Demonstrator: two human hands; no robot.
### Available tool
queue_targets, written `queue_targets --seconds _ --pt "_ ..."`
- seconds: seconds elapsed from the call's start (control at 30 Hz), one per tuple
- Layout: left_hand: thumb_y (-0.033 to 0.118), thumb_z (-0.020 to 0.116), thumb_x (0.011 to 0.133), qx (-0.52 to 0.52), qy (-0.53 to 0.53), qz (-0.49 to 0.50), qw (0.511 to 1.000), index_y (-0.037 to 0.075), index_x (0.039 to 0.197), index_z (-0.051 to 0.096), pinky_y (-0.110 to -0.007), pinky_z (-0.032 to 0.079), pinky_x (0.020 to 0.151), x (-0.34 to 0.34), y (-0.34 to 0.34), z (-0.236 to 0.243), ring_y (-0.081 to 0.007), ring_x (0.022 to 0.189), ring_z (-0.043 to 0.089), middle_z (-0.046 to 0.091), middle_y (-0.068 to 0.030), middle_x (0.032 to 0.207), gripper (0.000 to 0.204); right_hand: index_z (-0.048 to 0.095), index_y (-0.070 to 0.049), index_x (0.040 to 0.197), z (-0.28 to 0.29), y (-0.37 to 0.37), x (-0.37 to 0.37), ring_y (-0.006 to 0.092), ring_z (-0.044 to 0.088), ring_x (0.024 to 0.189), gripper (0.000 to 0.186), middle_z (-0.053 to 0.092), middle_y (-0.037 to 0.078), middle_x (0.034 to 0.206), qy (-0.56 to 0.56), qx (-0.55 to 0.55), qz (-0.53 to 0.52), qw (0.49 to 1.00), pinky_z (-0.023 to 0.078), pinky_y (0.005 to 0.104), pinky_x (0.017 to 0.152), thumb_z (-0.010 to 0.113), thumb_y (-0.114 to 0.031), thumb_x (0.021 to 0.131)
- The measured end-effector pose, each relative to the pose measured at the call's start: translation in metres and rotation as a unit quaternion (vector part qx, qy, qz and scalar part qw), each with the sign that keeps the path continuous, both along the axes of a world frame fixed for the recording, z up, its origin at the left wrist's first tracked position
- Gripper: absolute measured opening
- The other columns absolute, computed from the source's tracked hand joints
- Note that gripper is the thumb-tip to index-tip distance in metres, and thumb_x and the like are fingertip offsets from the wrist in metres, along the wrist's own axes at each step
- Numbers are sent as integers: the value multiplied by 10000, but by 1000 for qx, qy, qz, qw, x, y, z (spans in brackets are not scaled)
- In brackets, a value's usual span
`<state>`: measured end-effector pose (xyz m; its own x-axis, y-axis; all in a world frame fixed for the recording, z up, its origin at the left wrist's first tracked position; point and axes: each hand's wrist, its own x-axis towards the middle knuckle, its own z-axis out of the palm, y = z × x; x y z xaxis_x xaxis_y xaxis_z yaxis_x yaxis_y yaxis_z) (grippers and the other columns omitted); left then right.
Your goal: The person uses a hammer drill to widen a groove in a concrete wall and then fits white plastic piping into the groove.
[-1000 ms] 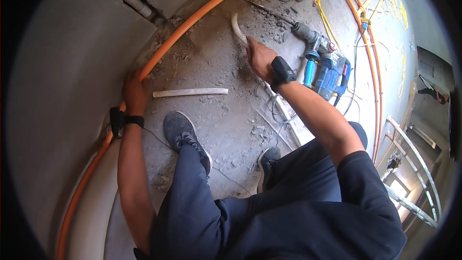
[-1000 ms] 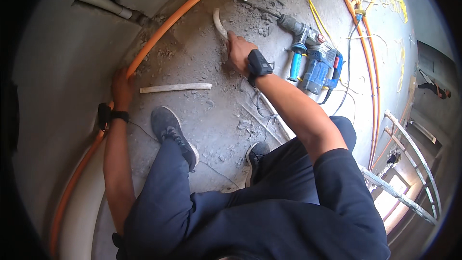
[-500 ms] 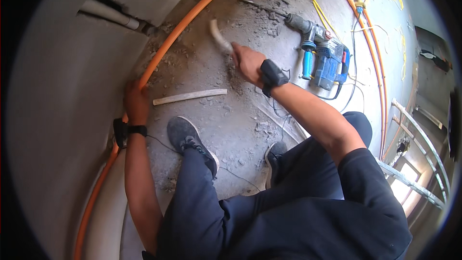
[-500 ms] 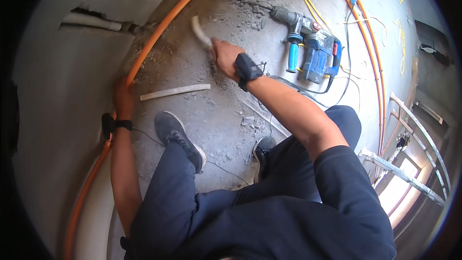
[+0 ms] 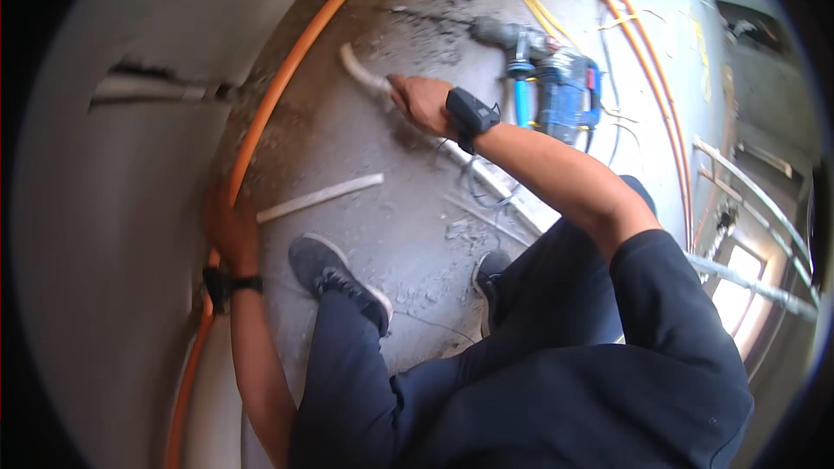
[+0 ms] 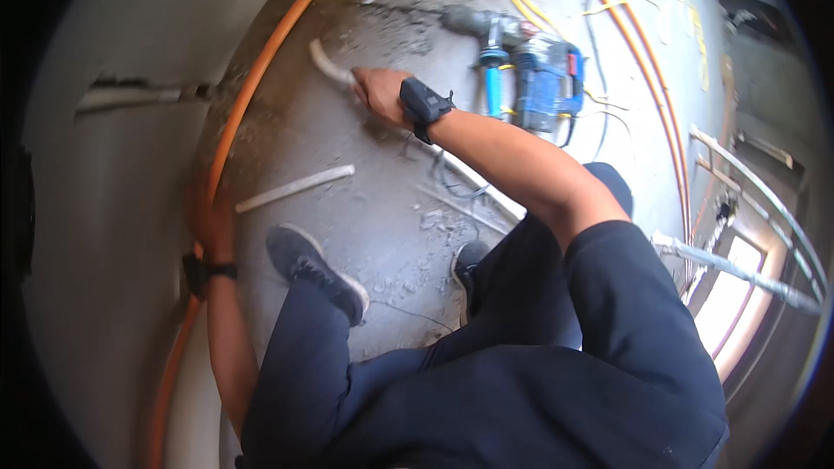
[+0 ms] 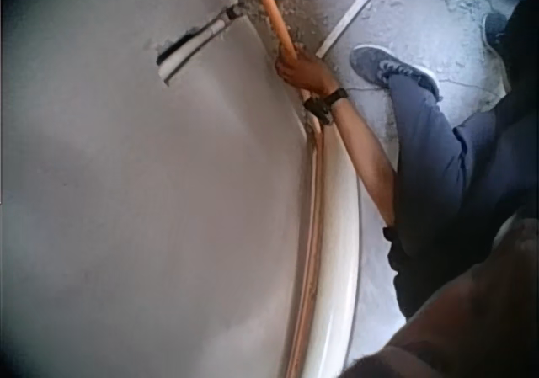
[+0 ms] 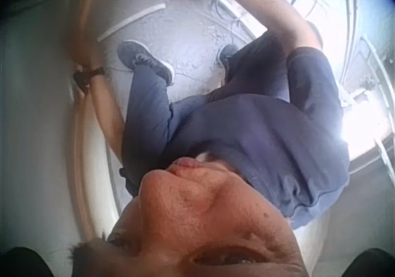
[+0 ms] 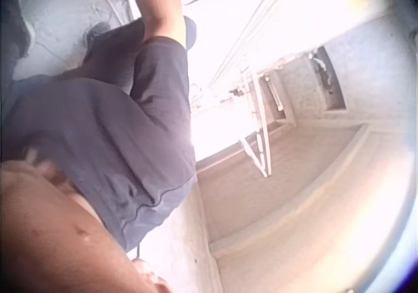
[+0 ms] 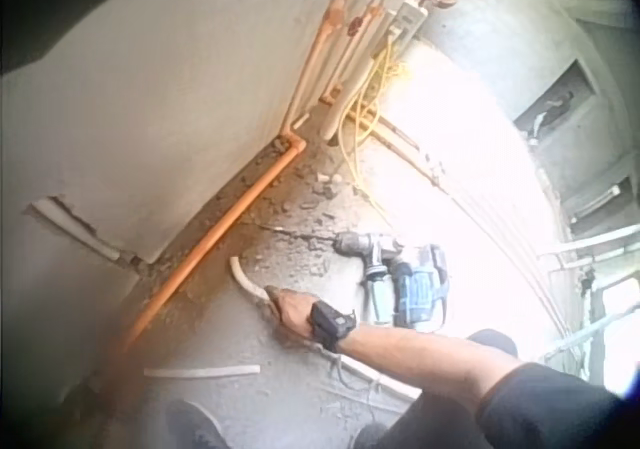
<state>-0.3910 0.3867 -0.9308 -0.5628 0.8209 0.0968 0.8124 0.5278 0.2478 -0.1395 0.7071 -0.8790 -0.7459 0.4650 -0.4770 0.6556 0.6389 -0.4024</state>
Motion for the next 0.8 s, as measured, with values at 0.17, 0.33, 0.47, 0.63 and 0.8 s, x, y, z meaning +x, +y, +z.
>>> queue_targets --seconds 0.17,0.33,0.47,0.63,0.8 --pt "256 639 944 -42 -58 -14 997 52 1269 611 -443 464 995 -3 -10 -9 -383 1161 578 611 -171 1271 385 546 -47 1291 14 69 91 387 643 996 379 663 235 1068 93 58 41 993 517 478 872 477 -308 1025" --pt "191 546 995 -48 -59 -36 996 16 1229 640 -460 470 934 -16 -6 -19 -376 1050 606 653 -191 1121 307 326 -123 1524 69 106 136 375 629 873 666 553 223 1100 6 136 58 989 524 461 834 433 -543 1018" --pt "219 549 994 -52 -27 -30 998 14 1167 692 -445 485 933 -23 -12 -34 -377 1065 626 673 -211 1142 305 634 -52 1263 115 111 190 288 650 855 465 688 147 918 150 60 -97 982 532 422 778 555 -430 1004" --pt "248 565 1002 -86 -57 -14 995 31 1194 689 -440 459 1006 -26 -6 -34 -366 1148 598 656 -194 1213 315 638 -66 1281 223 54 325 127 673 919 452 685 55 1076 -18 -181 -365 913 553 277 779 611 -407 985" --pt "272 513 1037 -65 5 -121 991 16 1227 665 -444 455 1018 -32 -25 -28 -371 1142 592 654 -198 1205 354 616 -29 1279 260 13 434 123 653 920 438 674 53 1021 228 -161 -624 730 532 253 808 605 -360 994"
